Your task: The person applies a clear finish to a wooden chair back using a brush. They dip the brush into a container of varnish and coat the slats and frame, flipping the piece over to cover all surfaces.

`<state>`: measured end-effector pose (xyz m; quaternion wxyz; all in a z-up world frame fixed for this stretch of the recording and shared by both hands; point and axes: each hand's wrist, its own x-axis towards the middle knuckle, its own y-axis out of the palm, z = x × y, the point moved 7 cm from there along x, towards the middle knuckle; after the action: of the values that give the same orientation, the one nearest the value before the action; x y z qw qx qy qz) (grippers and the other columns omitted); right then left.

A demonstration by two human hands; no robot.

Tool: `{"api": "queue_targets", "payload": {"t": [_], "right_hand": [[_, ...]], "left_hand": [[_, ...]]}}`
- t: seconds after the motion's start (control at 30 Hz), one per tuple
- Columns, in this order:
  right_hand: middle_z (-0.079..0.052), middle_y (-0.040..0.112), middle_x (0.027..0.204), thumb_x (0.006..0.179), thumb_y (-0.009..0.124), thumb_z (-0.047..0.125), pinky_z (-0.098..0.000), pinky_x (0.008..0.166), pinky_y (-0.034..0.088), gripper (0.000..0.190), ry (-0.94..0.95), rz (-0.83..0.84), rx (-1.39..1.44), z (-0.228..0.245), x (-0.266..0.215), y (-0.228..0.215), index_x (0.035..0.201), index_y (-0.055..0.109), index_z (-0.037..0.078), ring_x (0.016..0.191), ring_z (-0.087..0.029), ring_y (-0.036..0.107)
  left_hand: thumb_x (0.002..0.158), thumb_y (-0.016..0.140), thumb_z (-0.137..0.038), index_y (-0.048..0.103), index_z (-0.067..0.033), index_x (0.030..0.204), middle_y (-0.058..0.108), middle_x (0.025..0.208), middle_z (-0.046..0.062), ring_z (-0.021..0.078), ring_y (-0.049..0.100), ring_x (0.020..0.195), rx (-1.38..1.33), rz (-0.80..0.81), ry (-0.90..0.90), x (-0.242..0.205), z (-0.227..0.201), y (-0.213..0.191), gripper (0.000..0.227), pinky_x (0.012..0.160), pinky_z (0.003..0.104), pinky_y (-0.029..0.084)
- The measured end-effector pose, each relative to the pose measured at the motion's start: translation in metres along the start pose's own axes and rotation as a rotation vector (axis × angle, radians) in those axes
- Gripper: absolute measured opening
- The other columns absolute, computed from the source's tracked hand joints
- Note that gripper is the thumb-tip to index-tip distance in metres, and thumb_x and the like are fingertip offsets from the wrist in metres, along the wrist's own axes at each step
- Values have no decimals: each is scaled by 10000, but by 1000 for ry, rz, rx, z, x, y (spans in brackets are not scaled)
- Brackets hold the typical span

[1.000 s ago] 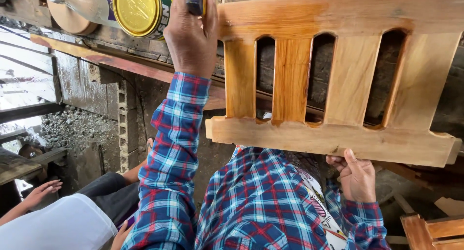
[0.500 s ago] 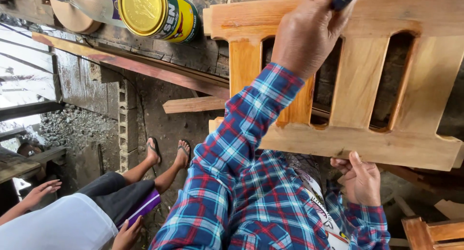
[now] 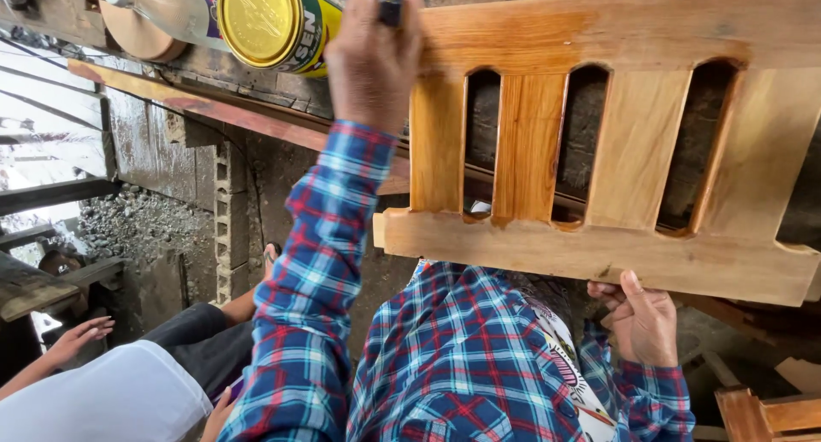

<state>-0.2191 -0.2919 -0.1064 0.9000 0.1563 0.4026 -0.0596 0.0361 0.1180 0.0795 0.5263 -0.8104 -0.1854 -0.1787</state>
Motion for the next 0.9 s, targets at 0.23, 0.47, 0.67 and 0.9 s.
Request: {"api": "queue_targets", "payload": {"t": [0.23, 0.47, 0.67, 0.9], "right_hand": [[-203, 718, 933, 1081, 618, 254, -417, 871, 622, 323, -4, -2, 0, 3, -2, 2, 923, 704, -14, 897, -323, 719], [-202, 725, 982, 1094, 586, 241, -409, 869, 612, 308, -44, 31, 0, 4, -1, 5, 995, 708, -25, 903, -308, 712], [-211, 717, 944, 1093, 587, 239, -424, 885, 612, 303, 1, -5, 0, -1, 1, 0, 984, 696, -21, 898, -328, 716], [-214, 727, 956, 1085, 607, 217, -445, 875, 627, 296, -14, 21, 27, -4, 3, -5, 895, 705, 12, 896, -330, 726]], "left_hand": [[949, 798, -295, 399, -263, 1426, 647, 1389, 96, 241, 817, 968, -189, 316, -69, -32, -91, 101, 623, 790, 392, 661], [993, 637, -331, 562, -231, 1154, 719, 965, 22, 205, 758, 755, -433, 50, -181, -15, -61, 66, 204, 711, 362, 604], [1024, 630, -155, 486, -138, 1023, 567, 890, 41, 157, 601, 729, -132, -8, -43, 3, -4, -32, 145, 577, 287, 585], [1031, 577, -192, 481, -131, 936, 508, 841, 15, 165, 522, 716, -336, -61, -51, 0, -37, -35, 148, 685, 304, 472]]}}
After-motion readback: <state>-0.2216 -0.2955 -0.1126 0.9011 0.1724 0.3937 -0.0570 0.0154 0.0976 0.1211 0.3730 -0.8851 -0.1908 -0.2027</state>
